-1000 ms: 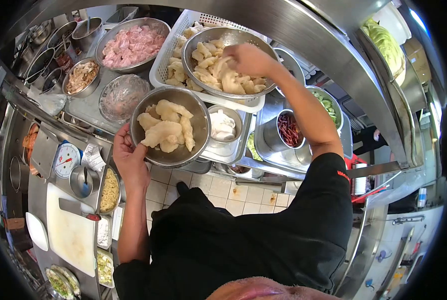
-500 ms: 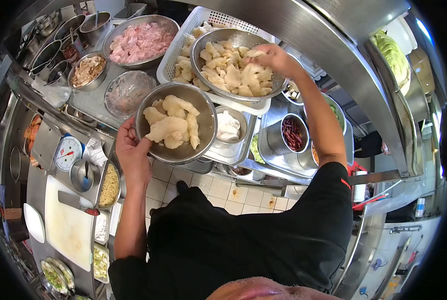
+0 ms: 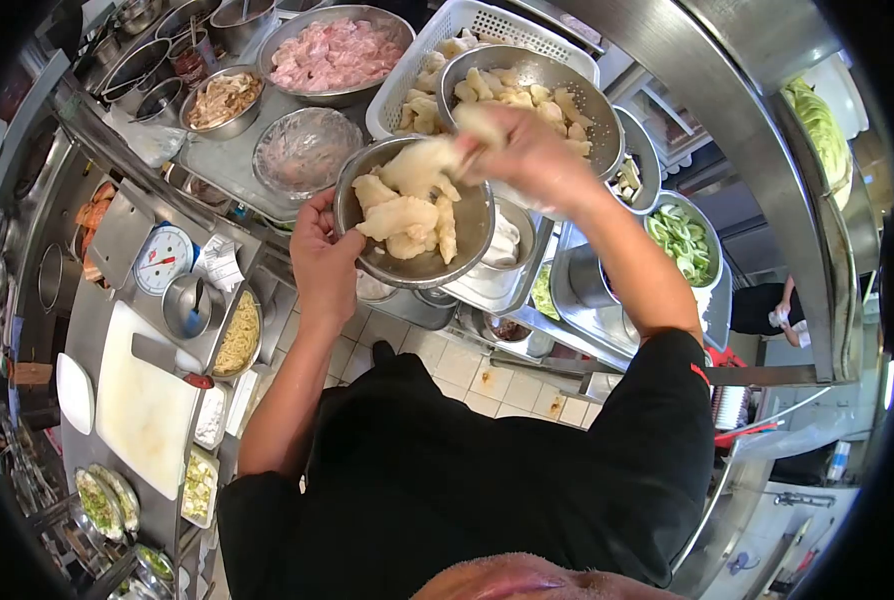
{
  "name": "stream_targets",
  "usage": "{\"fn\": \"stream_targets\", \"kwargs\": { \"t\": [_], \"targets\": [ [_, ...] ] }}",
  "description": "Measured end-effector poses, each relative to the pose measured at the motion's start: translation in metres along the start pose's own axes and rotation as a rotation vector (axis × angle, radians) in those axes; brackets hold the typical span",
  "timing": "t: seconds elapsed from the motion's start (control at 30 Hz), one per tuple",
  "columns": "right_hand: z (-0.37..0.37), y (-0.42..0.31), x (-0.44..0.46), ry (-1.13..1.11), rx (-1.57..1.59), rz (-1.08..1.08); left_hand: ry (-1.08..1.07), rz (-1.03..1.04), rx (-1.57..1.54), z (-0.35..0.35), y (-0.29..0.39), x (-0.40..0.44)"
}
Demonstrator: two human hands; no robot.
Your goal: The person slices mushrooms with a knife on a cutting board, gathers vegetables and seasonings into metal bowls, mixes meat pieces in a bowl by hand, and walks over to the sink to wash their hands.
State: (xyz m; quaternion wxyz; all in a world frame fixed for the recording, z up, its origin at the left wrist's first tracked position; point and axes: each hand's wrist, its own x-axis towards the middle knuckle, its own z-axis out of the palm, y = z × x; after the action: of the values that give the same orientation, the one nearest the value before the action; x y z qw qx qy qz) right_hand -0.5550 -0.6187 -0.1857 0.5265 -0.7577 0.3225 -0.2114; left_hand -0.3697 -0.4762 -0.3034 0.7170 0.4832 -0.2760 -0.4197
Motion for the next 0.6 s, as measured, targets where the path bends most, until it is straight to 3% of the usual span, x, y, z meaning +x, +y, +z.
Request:
{"fn": "stream_targets", "kwargs": {
  "t": [0.1, 0.23, 0.5, 0.6],
  "targets": [
    [0.031, 0.019, -0.006, -0.043, -0.527, -0.304, 0.026, 0.025, -0.007, 0.004, 0.002, -0.004],
    [0.042, 0.010, -0.015, -0.077, -0.854, -0.385, 0.006, 0.068, 0.010, -0.003, -0.007, -0.004],
    [0.033, -0.005, -0.022, -0.315, -0.786, -0.113, 0.041, 0.019, -0.090, 0.002, -0.001, -0.009],
    [0.025, -0.004, -0.020, -0.357, -0.810, -0.157, 0.039, 0.024, -0.083, 0.003, -0.001, -0.007]
  ]
}}
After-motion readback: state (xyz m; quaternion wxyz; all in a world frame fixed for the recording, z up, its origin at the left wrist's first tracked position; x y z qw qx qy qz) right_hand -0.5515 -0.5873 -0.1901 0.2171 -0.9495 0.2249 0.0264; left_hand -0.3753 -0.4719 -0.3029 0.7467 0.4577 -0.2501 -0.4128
